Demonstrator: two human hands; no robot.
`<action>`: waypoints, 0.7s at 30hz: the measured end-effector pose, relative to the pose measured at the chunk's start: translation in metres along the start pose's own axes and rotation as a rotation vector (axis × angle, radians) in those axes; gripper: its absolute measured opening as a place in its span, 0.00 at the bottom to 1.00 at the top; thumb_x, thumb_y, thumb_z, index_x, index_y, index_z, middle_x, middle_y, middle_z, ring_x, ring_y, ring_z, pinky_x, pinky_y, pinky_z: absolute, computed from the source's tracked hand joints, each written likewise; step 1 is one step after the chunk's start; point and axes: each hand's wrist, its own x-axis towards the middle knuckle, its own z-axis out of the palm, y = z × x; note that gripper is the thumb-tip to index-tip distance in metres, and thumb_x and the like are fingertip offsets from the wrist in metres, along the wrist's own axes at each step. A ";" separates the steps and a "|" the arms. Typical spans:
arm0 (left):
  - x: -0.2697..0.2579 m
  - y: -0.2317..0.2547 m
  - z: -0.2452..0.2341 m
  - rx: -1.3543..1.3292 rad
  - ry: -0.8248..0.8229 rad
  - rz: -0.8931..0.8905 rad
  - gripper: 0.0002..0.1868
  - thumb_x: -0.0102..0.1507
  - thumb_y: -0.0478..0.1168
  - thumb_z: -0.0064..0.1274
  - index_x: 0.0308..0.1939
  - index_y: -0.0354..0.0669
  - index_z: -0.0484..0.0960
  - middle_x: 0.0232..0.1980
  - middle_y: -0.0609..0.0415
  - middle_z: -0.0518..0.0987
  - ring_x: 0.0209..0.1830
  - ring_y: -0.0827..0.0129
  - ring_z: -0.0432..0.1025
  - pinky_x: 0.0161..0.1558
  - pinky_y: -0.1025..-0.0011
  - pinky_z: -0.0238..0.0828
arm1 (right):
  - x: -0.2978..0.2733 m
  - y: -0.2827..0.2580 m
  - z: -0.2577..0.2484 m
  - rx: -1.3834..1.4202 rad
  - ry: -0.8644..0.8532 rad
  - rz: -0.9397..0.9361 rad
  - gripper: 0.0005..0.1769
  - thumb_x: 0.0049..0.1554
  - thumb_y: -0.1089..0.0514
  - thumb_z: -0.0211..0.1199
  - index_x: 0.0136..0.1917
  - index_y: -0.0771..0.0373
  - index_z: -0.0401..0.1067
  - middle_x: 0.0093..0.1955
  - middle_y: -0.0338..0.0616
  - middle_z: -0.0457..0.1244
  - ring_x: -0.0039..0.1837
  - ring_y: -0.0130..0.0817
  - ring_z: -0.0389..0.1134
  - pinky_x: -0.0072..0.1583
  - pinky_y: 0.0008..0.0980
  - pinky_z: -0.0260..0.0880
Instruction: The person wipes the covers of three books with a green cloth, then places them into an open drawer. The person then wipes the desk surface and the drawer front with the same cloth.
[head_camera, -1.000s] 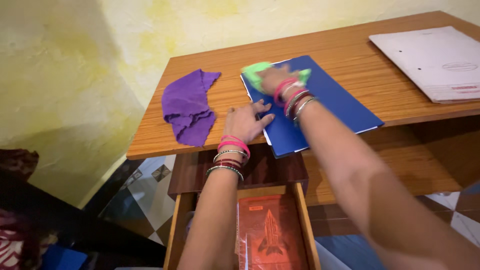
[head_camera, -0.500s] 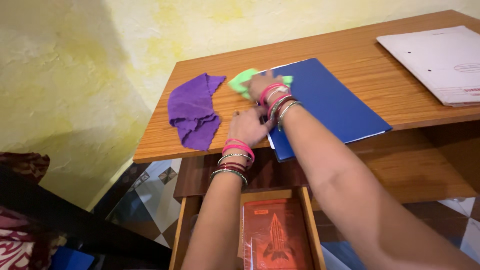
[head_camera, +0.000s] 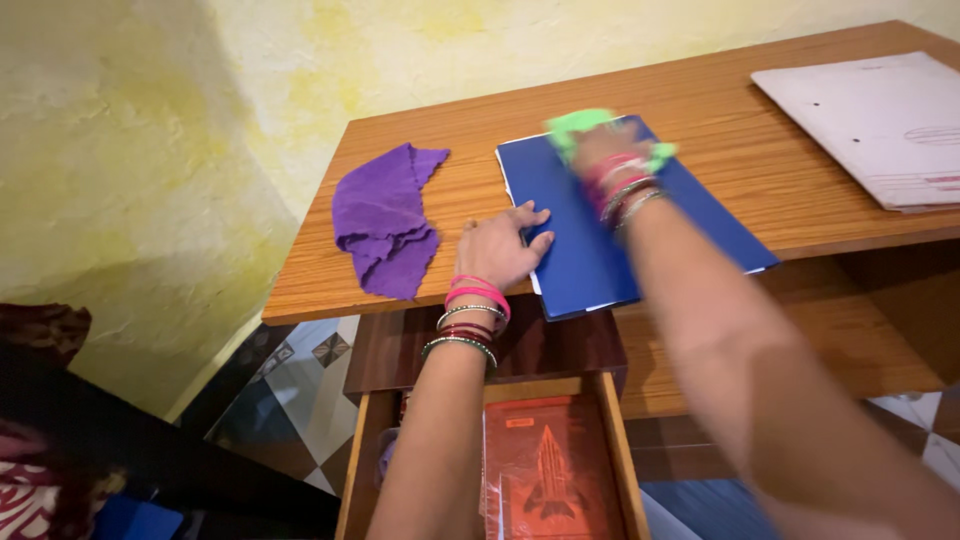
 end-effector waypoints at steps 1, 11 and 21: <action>-0.001 0.001 -0.001 -0.002 0.002 0.002 0.23 0.59 0.59 0.54 0.57 0.65 0.83 0.69 0.65 0.74 0.66 0.62 0.71 0.71 0.38 0.47 | -0.007 -0.027 0.003 -0.044 -0.052 -0.075 0.29 0.61 0.44 0.55 0.76 0.29 0.61 0.81 0.40 0.50 0.80 0.61 0.45 0.71 0.78 0.44; -0.004 0.005 -0.005 -0.011 -0.006 -0.023 0.23 0.59 0.58 0.54 0.58 0.66 0.83 0.69 0.65 0.74 0.67 0.61 0.70 0.74 0.42 0.45 | -0.021 0.039 -0.010 0.004 -0.041 -0.152 0.25 0.66 0.45 0.45 0.75 0.27 0.62 0.80 0.39 0.53 0.81 0.62 0.45 0.74 0.71 0.44; 0.000 -0.001 0.000 0.056 -0.066 -0.091 0.23 0.62 0.58 0.52 0.61 0.67 0.82 0.64 0.60 0.79 0.65 0.60 0.74 0.77 0.43 0.46 | -0.072 -0.021 0.003 -0.054 0.023 -0.267 0.28 0.65 0.48 0.50 0.76 0.25 0.64 0.78 0.43 0.57 0.78 0.65 0.51 0.70 0.66 0.59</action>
